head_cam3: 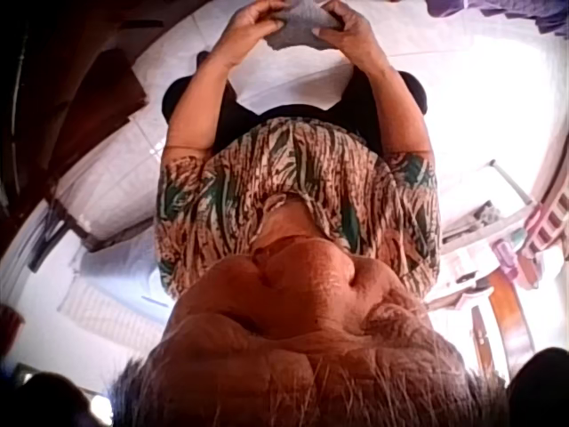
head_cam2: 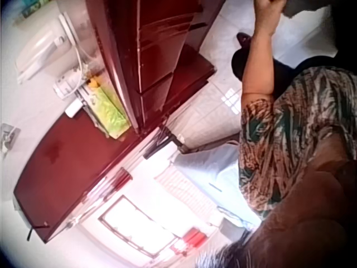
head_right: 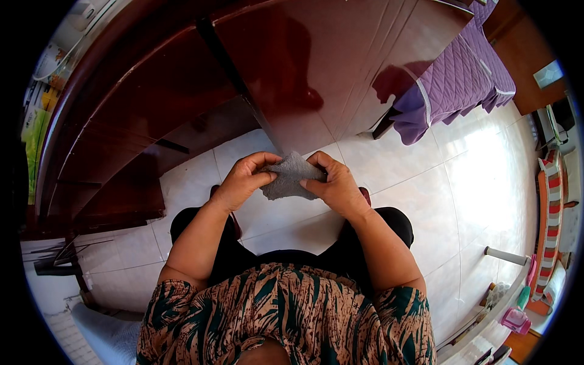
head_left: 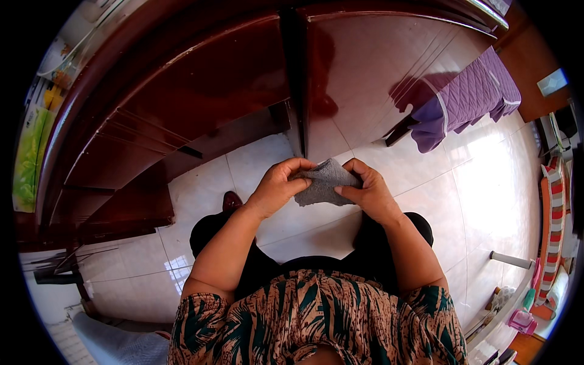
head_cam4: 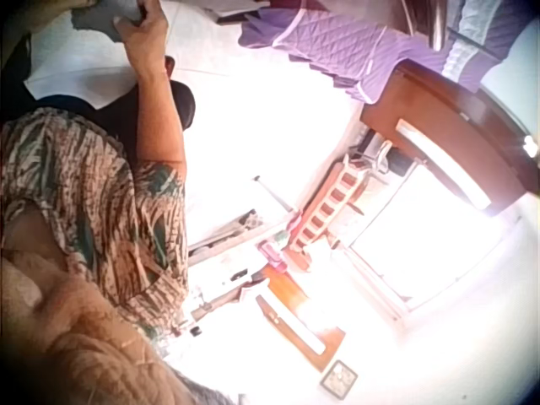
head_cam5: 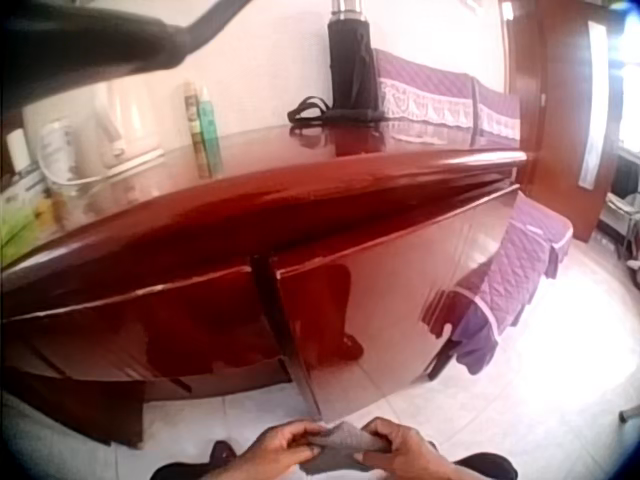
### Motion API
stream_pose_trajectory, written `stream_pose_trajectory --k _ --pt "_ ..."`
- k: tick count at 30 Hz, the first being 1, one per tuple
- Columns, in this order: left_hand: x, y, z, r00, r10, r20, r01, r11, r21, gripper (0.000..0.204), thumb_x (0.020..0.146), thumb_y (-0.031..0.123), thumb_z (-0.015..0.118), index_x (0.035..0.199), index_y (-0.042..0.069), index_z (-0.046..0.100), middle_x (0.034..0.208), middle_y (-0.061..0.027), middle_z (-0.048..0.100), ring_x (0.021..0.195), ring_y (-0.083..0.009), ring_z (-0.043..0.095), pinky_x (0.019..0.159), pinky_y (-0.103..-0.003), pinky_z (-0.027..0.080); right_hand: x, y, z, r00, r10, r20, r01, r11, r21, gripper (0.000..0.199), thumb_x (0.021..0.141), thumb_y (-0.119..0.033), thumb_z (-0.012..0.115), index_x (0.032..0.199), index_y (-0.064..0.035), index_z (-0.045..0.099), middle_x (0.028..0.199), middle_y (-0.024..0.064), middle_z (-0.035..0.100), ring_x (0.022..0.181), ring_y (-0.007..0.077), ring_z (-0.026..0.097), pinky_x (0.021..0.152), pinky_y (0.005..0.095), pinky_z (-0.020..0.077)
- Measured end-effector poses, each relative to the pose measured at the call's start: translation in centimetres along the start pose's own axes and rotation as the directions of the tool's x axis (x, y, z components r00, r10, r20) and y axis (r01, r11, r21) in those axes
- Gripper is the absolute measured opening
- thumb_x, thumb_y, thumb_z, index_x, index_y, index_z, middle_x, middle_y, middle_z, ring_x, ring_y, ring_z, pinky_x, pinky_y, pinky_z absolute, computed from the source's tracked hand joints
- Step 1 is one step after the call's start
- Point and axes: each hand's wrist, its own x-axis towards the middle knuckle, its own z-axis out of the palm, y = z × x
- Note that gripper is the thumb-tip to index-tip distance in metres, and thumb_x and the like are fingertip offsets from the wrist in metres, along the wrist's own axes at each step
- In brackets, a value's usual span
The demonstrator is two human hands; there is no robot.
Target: The person wipes the exterior surfaces, edges, and handles of a wooden desk and cabinet using a cloth.
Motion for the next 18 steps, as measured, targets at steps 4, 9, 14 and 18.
stream_pose_trajectory --k 4,9,14,18 --pt "-0.3 0.3 0.3 0.997 0.074 0.024 -0.076 0.990 0.117 0.030 0.084 -0.003 0.058 0.113 0.004 0.066 0.101 -0.0006 0.063 0.094 -0.0112 0.058 0.084 -0.027 0.048 -0.4 -1.5 0.3 0.996 0.054 0.071 -0.039 0.979 -0.198 0.032 0.082 -0.014 0.072 0.109 -0.0009 0.059 0.092 0.0089 0.064 0.083 0.0133 0.060 0.074 0.0272 0.0488" --pt "-0.4 0.5 0.7 0.970 0.208 0.126 -0.235 0.934 0.270 0.028 0.080 -0.007 0.058 0.104 0.004 0.068 0.095 -0.0007 0.064 0.090 -0.0119 0.059 0.082 -0.025 0.048 -0.7 -1.9 0.9 0.952 0.198 0.232 -0.163 0.973 -0.162 0.039 0.086 -0.016 0.068 0.120 0.0010 0.058 0.090 0.0131 0.067 0.085 0.0192 0.064 0.079 0.0316 0.0504" --pt "-0.1 0.0 0.4 0.965 0.188 -0.185 -0.088 0.892 0.444 0.028 0.085 0.005 0.065 0.113 0.003 0.062 0.103 -0.0098 0.065 0.098 -0.0189 0.063 0.085 -0.031 0.051 0.0 0.3 1.3 0.943 -0.331 0.031 0.291 0.775 -0.561 0.057 0.074 0.007 0.052 0.129 -0.0051 0.057 0.116 0.0183 0.065 0.103 0.0343 0.063 0.086 0.0376 0.0500" --pt "-0.2 -0.6 -0.4 0.975 -0.215 -0.057 0.206 0.969 -0.137 0.052 0.095 0.046 0.055 0.123 0.002 0.055 0.113 -0.0121 0.064 0.111 -0.0237 0.062 0.093 -0.036 0.051 0.2 -0.3 2.0 0.811 -0.566 -0.145 0.301 0.617 -0.727 0.061 0.074 0.006 0.056 0.133 -0.0068 0.054 0.126 0.0154 0.061 0.116 0.0324 0.058 0.096 0.0398 0.0438"
